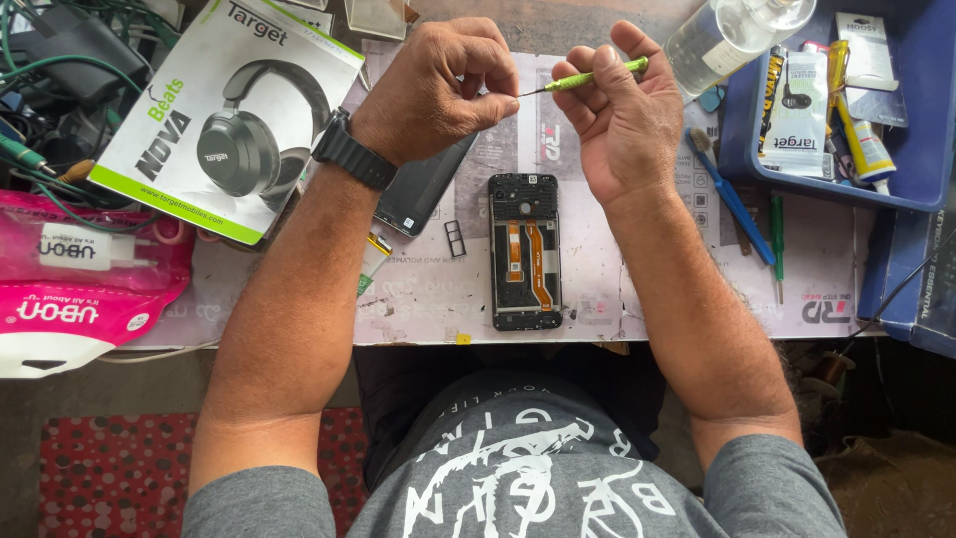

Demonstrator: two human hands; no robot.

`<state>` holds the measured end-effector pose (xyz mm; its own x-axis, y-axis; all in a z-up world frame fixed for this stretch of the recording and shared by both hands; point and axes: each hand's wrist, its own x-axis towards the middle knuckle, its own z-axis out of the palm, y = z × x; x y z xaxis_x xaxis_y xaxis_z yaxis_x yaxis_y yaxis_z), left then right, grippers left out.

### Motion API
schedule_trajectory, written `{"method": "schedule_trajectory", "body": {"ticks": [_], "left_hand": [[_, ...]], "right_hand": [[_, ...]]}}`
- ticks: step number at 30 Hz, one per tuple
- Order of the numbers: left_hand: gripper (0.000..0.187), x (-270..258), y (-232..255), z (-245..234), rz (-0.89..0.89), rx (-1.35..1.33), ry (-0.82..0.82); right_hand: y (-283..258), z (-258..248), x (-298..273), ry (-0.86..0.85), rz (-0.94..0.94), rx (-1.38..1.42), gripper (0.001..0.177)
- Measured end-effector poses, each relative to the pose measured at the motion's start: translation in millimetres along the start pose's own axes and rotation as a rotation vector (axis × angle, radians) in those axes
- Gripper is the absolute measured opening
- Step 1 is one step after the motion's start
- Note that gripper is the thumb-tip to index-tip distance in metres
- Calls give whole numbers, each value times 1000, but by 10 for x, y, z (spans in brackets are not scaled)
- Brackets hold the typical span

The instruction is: The person uses a green precision screwdriver to repeatedly loosen and tighten small screws on the internal frame of a disassembled smartphone. The person handles the screwdriver and the phone chassis while working at a cluttered workbench.

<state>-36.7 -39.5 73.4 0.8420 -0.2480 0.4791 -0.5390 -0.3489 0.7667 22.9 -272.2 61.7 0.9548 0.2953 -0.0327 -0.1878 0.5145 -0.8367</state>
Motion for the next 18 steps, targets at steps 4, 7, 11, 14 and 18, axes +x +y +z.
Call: {"method": "schedule_trajectory", "body": {"ticks": [4,7,11,14,18], "left_hand": [[12,-13,-12,-4,-23,-7,-5],[11,-14,-30,2,-18,-33,-25],[9,-12,-61,33,-16,-310,-62],[9,-22,-67,25,-54,-505,-96],[10,-10,-50,22,-52,-580,-116]], "right_hand": [[-71,-9,-16,-16,-44,17,38],[-165,-42,-105,-109,-138,-42,38],[-212,-47,-225,-284,-441,-442,36],[-192,17,-248,-404,-616,-721,28],[-154,84,-329,-402,-591,-850,17]]}}
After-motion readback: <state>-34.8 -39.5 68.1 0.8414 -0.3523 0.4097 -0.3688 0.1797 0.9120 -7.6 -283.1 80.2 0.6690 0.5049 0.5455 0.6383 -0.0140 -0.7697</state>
